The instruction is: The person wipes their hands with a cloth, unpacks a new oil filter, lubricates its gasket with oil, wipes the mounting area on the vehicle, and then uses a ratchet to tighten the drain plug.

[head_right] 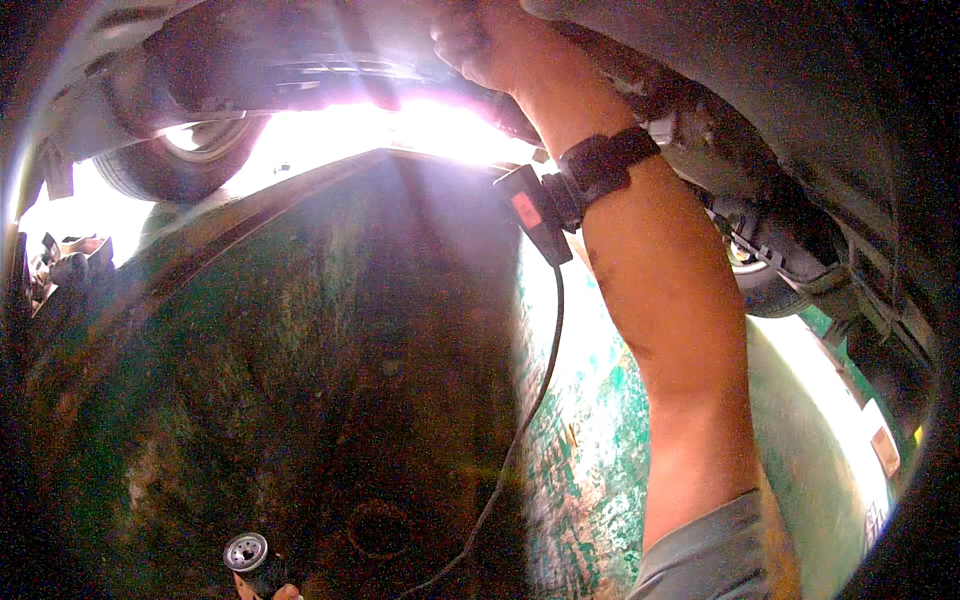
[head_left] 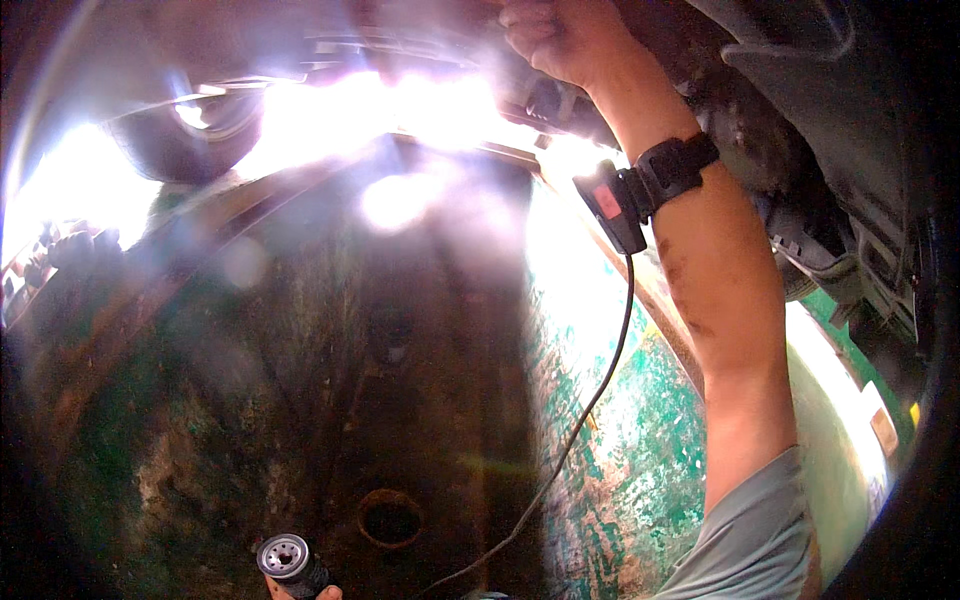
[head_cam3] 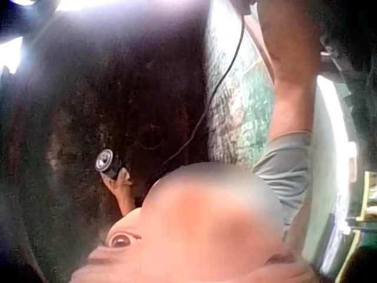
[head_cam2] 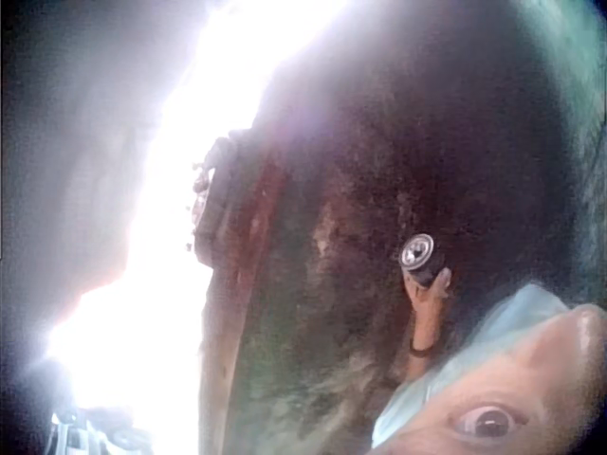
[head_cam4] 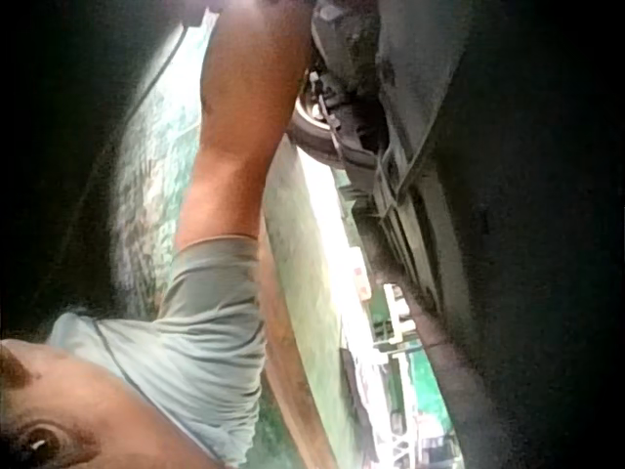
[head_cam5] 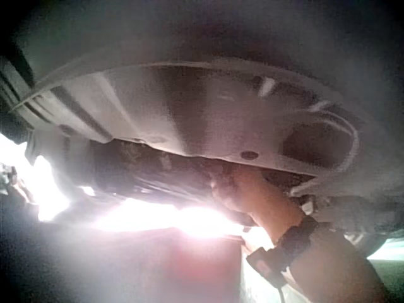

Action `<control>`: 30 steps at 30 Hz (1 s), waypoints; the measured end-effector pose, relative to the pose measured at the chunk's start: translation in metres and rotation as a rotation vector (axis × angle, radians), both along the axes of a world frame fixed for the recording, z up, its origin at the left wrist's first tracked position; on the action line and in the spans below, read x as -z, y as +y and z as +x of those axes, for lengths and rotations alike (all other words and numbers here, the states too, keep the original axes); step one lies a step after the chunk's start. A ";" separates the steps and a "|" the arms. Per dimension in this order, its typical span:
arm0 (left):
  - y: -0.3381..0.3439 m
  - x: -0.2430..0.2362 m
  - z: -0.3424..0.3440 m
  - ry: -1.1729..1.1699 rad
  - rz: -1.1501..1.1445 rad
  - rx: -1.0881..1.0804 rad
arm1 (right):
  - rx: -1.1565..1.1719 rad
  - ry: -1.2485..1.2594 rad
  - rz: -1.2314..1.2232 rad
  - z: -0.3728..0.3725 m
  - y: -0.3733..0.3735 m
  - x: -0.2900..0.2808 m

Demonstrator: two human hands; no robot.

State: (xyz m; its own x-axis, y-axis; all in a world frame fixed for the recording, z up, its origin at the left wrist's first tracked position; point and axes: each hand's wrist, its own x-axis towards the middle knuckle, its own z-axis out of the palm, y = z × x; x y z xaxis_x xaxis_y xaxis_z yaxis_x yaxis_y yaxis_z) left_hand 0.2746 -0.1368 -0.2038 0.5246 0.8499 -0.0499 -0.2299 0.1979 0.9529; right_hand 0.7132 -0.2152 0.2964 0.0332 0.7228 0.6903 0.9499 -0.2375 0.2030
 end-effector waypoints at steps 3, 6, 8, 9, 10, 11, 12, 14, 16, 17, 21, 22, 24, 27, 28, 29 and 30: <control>0.004 0.005 -0.005 0.051 0.103 0.008 | -0.031 0.118 0.021 0.003 0.000 0.000; 0.008 0.024 -0.011 -0.004 -0.015 0.024 | -0.109 0.280 0.046 0.004 0.003 -0.003; 0.007 0.018 -0.014 0.044 -0.062 0.040 | -0.187 0.437 0.073 0.005 -0.002 -0.004; 0.006 0.013 -0.014 0.068 -0.089 0.047 | -0.251 0.550 0.085 0.003 -0.002 -0.003; 0.007 0.012 -0.012 0.044 -0.069 0.036 | -0.329 0.671 0.098 0.000 -0.003 -0.003; 0.008 0.011 -0.009 0.019 -0.048 0.024 | -0.426 0.803 0.104 -0.004 -0.005 -0.001; 0.009 0.011 -0.008 0.000 -0.028 -0.002 | -0.546 0.942 0.090 -0.009 -0.001 0.003; 0.024 0.035 -0.014 0.081 -0.011 0.110 | -0.751 1.206 0.014 -0.023 0.003 0.024; 0.024 0.033 -0.005 0.079 0.072 -0.037 | -0.786 1.405 -0.039 -0.055 0.019 0.075; 0.026 0.023 -0.002 0.134 0.107 0.005 | -0.664 1.450 -0.001 -0.079 0.018 0.105; 0.034 -0.005 0.021 0.012 0.412 0.229 | -0.484 1.637 -0.071 -0.163 -0.023 0.246; 0.036 -0.014 0.024 0.081 0.668 0.232 | -0.463 1.702 -0.063 -0.180 -0.027 0.277; 0.037 -0.020 0.027 0.001 0.573 0.308 | -0.467 1.745 -0.110 -0.212 -0.032 0.329; 0.041 -0.023 0.024 -0.007 0.549 0.360 | -0.479 1.643 -0.177 -0.251 -0.034 0.379; 0.043 -0.025 0.023 -0.029 0.581 0.363 | -0.517 1.573 -0.143 -0.260 -0.032 0.391; 0.043 -0.026 0.019 -0.029 0.576 0.386 | -0.504 1.387 -0.232 -0.266 -0.032 0.394; 0.044 -0.027 0.019 -0.014 0.651 0.378 | -0.468 1.212 -0.240 -0.269 -0.033 0.400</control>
State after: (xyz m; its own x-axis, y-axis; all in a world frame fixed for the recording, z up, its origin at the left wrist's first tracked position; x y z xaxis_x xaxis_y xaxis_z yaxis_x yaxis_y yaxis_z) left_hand 0.2939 -0.0933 -0.1765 0.7835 0.4670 0.4099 -0.2711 -0.3366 0.9018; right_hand 0.4444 -0.2486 -0.1034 0.2503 0.9340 0.2548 0.5402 0.0836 -0.8374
